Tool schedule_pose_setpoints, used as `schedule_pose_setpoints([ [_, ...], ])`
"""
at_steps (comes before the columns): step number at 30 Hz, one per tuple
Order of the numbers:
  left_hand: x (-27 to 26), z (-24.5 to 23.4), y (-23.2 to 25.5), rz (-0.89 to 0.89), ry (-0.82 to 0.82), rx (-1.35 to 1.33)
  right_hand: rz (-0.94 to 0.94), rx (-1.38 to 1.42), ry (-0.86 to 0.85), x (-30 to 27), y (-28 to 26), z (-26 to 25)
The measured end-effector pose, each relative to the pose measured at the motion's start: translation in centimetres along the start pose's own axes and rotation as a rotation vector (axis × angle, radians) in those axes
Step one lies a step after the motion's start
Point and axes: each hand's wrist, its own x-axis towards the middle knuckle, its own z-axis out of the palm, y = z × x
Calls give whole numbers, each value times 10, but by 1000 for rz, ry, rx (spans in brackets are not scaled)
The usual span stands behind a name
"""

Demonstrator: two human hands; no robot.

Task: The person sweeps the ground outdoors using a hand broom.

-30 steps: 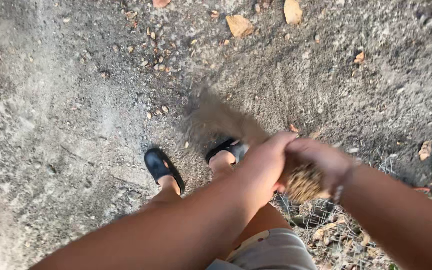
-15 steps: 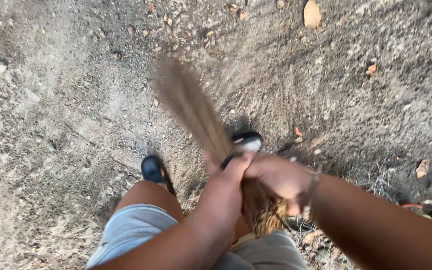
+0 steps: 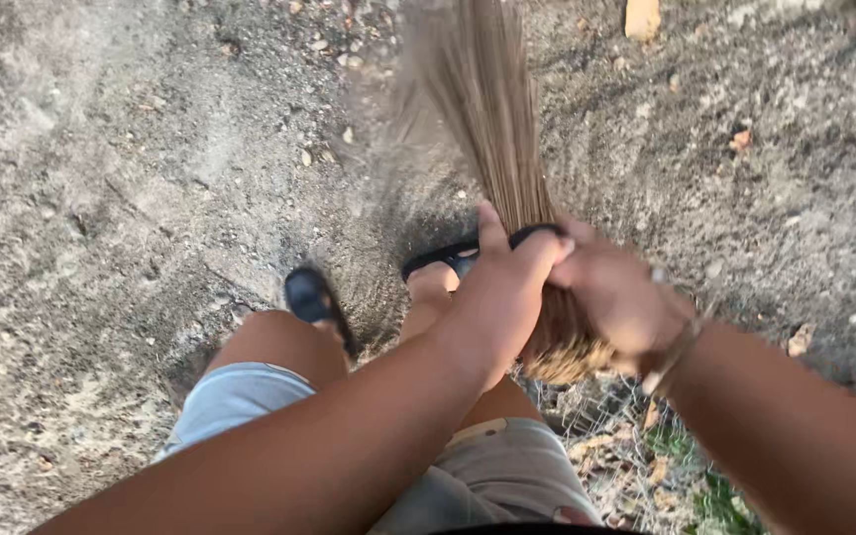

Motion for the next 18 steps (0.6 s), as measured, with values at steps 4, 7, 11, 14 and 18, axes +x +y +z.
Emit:
schedule_pose_setpoints([
  [4, -34, -44, 9, 194, 228, 395, 24, 28, 47, 15, 7, 46],
  [7, -52, -80, 11, 412, 170, 9, 133, 155, -199, 53, 28, 71],
  [11, -36, -123, 21, -71, 223, -313, 441, -124, -442, 127, 57, 75],
  [14, 11, -122, 36, -179, 48, -298, 560, -19, -185, 149, 44, 55],
  [18, 60, -74, 82, 42, -238, -39, 354, -101, 443, 109, -21, 31],
])
